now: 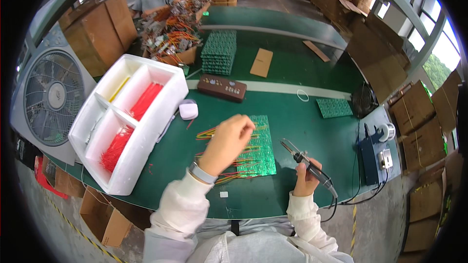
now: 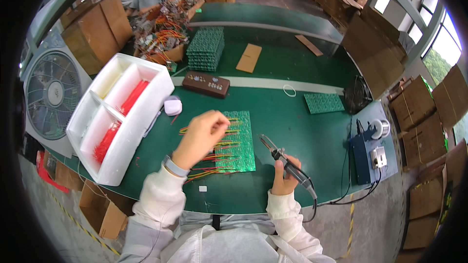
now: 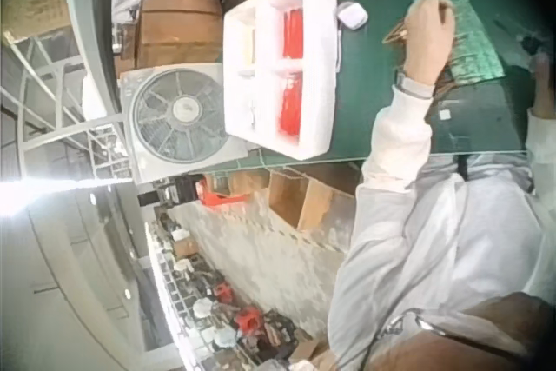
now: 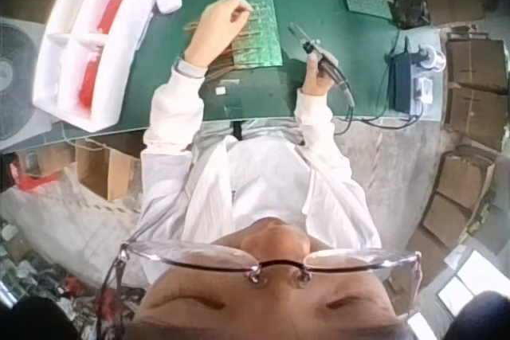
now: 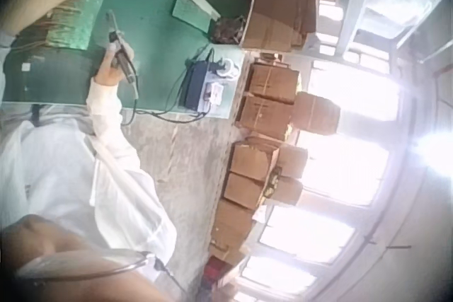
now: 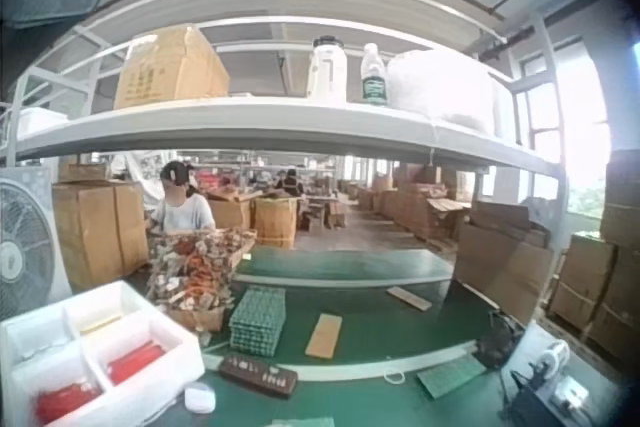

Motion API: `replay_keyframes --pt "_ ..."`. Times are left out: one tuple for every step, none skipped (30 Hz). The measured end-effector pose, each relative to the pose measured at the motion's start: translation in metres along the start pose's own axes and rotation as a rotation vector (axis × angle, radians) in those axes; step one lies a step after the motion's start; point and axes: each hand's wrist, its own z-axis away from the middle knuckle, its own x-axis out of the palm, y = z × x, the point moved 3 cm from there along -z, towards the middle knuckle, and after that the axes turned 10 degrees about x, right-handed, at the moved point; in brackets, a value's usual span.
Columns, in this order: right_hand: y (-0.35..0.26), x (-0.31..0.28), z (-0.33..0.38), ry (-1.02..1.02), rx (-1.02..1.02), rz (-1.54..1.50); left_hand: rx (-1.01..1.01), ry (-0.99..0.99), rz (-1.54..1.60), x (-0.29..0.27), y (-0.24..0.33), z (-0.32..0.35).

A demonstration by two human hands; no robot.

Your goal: The person solders wires onto circuit boards using a soldering iron and takes wires from a foam container by hand.

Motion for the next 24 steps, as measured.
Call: replay_keyframes --pt "-0.004 0.005 0.0 -0.015 0.002 -0.005 -0.118 -0.026 0.069 0.014 -0.006 0.013" --pt "-0.006 0.01 0.001 -0.012 0.011 0.007 -0.077 0.025 0.056 0.025 -0.014 0.023" --pt "-0.01 0.011 0.002 -0.001 -0.008 0.006 -0.036 0.077 0.05 0.035 -0.015 0.029" --pt "-0.012 0.012 0.002 0.01 -0.029 0.002 -0.072 0.102 0.054 0.042 -0.017 0.036" --pt "-0.013 0.014 0.0 0.011 -0.024 0.016 -0.08 0.102 0.066 0.046 -0.018 0.039" --pt "-0.014 0.014 0.001 0.009 -0.023 0.005 -0.072 0.095 -0.005 0.046 -0.012 0.043" --pt "-0.013 0.013 0.002 0.008 -0.023 -0.008 -0.061 0.087 -0.078 0.046 -0.007 0.046" --pt "-0.01 0.01 0.002 0.009 -0.014 0.005 -0.064 0.08 -0.116 0.046 -0.006 0.049" --pt "-0.008 0.008 0.003 0.017 -0.058 0.049 -0.073 0.076 -0.106 0.047 -0.006 0.052" --pt "-0.008 0.007 0.005 0.026 -0.103 0.092 -0.041 0.074 -0.129 0.048 -0.005 0.056" --pt "-0.01 0.006 0.007 0.03 -0.095 0.102 -0.007 0.072 -0.151 0.049 -0.004 0.059" --pt "-0.014 0.006 0.01 0.024 -0.064 0.099 -0.015 0.068 -0.143 0.051 -0.004 0.061" --pt "-0.017 0.006 0.013 0.02 -0.033 0.095 -0.011 0.083 -0.155 0.052 -0.004 0.063" --pt "-0.017 0.004 0.015 0.023 -0.026 0.105 -0.005 0.098 -0.167 0.054 -0.004 0.065" --pt "-0.017 0.003 0.017 0.019 -0.017 0.103 -0.013 0.096 -0.162 0.055 -0.005 0.065" --pt "-0.017 0.002 0.018 0.015 -0.007 0.101 -0.008 0.102 -0.156 0.057 -0.005 0.066" --pt "-0.02 0.003 0.019 0.014 -0.001 0.106 -0.003 0.107 -0.151 0.058 -0.005 0.066" --pt "-0.022 0.003 0.02 0.044 0.005 0.101 -0.01 0.102 -0.143 0.06 -0.007 0.066" --pt "-0.022 0.002 0.021 0.073 0.011 0.094 -0.001 0.107 -0.141 0.061 -0.008 0.065" --pt "-0.022 0.001 0.021 0.075 0.018 0.102 0.008 0.113 -0.139 0.062 -0.009 0.063" --pt "-0.021 -0.001 0.021 0.073 0.021 0.115 0.0 0.107 -0.136 0.062 -0.01 0.062" --pt "-0.021 -0.002 0.021 0.071 0.023 0.127 -0.004 0.111 -0.129 0.061 -0.01 0.062" --pt "-0.021 -0.002 0.021 0.072 0.031 0.131 -0.008 0.115 -0.123 0.06 -0.01 0.062" --pt "-0.021 -0.002 0.02 0.06 0.048 0.112 -0.013 0.11 -0.12 0.061 -0.011 0.061"
